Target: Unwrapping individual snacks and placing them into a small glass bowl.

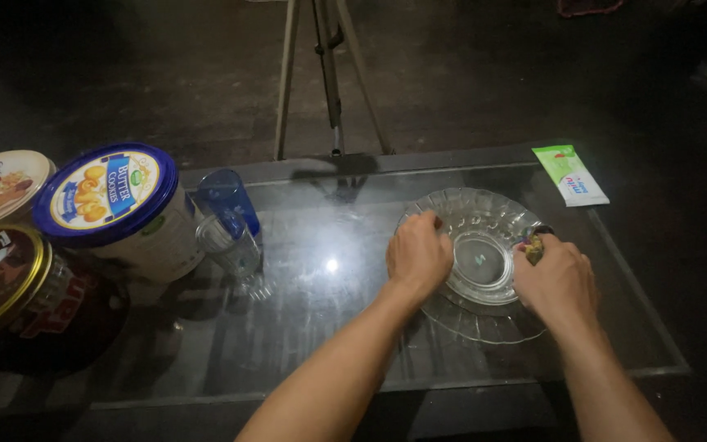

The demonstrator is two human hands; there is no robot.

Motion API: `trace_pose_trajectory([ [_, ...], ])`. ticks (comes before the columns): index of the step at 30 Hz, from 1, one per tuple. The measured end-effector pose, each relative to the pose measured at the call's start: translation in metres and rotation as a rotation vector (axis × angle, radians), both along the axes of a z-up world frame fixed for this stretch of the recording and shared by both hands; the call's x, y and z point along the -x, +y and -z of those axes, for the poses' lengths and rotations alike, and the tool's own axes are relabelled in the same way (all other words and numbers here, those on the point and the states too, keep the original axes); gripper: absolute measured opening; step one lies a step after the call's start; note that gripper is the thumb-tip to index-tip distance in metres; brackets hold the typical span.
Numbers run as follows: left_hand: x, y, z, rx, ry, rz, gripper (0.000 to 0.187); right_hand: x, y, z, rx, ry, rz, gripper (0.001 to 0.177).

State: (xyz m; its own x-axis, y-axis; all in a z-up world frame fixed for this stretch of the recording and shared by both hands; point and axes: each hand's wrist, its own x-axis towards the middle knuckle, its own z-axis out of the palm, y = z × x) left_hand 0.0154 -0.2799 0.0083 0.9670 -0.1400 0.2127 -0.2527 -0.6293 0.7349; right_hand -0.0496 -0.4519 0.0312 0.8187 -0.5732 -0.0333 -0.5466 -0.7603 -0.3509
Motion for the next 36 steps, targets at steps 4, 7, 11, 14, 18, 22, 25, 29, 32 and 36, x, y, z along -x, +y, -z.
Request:
trace_pose_trajectory([
  [4,0.001,-0.003,-0.006,0.08,0.002,-0.011,0.026,-0.001,0.002,-0.003,-0.023,-0.005,0.052,0.059],
  [7,0.002,-0.001,-0.01,0.112,0.055,-0.007,0.026,-0.002,0.003,-0.006,-0.176,0.01,0.077,0.054],
  [11,0.002,0.003,-0.012,0.142,0.066,0.005,0.026,-0.008,-0.001,0.005,-0.139,-0.089,0.09,0.047],
  [14,0.006,0.014,-0.024,0.224,0.025,0.01,0.025,-0.009,0.0,0.003,-0.167,-0.258,0.082,0.035],
  [18,0.008,0.04,-0.036,0.446,-0.08,-0.016,0.023,-0.014,0.022,-0.007,-0.481,-0.604,0.065,0.024],
  [22,0.0,0.076,-0.019,0.659,-0.146,0.004,0.023,-0.019,0.07,-0.019,-0.749,-0.593,0.163,0.026],
  [25,0.004,0.11,-0.021,1.026,0.118,0.045,0.031,-0.027,0.109,-0.024,-0.914,-0.617,0.225,0.026],
  [29,0.03,0.147,-0.047,1.478,0.639,0.127,0.061,-0.017,0.161,-0.026,-0.794,-0.622,-0.018,0.035],
  [32,0.038,0.164,-0.056,1.554,0.764,0.21,0.072,-0.019,0.169,-0.01,-0.414,-0.818,-0.399,0.035],
  [36,0.029,0.169,-0.039,1.504,0.674,0.243,0.077,-0.024,0.185,0.0,0.294,-0.873,-0.749,0.036],
])
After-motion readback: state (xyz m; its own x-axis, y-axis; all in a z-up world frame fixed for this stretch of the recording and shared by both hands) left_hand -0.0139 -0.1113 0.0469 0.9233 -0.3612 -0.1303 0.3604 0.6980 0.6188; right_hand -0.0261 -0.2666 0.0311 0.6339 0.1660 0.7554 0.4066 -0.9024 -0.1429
